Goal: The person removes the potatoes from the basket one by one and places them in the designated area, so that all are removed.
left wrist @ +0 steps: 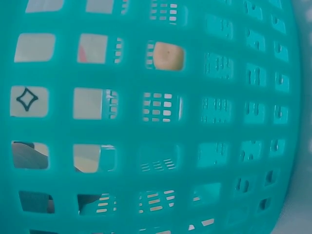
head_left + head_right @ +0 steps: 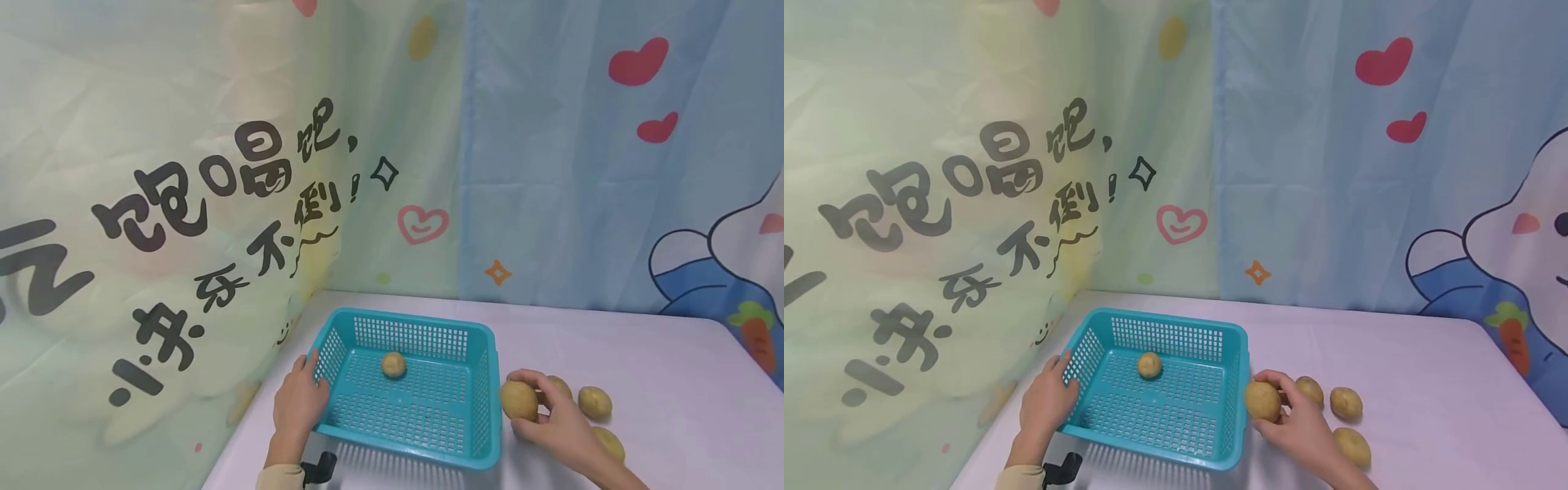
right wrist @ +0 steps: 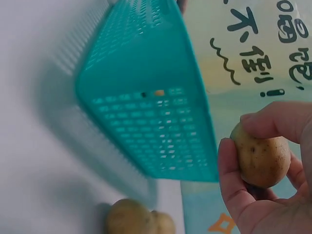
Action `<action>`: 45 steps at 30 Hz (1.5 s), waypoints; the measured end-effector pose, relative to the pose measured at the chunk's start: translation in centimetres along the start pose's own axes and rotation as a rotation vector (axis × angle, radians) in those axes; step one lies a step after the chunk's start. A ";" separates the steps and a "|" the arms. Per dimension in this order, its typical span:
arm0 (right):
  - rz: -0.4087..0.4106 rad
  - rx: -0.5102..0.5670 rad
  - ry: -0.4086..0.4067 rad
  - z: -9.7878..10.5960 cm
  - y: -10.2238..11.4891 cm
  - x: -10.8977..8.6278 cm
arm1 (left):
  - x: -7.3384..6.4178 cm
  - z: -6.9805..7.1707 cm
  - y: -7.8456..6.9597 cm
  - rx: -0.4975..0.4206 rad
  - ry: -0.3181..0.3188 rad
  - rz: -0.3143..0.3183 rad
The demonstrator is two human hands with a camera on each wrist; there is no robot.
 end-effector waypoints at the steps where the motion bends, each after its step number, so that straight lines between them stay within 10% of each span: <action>1: -0.006 -0.007 -0.005 0.2 -0.3 -0.2 | 0.0 0.0 0.0 0.000 0.000 -0.001; 15: -0.035 -0.071 0.027 0.1 -5.7 -2.5 | 0.1 -0.1 0.0 0.013 0.005 -0.001; 29: -0.261 -0.027 0.017 -2.3 -10.7 -3.9 | 0.0 0.0 -0.1 0.014 0.004 -0.008; 45: -0.213 -0.120 0.012 -2.9 -11.5 -3.7 | 0.0 0.0 0.0 0.022 0.008 -0.014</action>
Point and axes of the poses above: each hand's wrist, its own x-axis towards the middle knuckle, its own z-axis out of the back of the hand, y = z × x, the point moved 6 cm from there along x, towards the middle knuckle, and after that the axes turned 5 degrees about x, right-handed, at the moved point
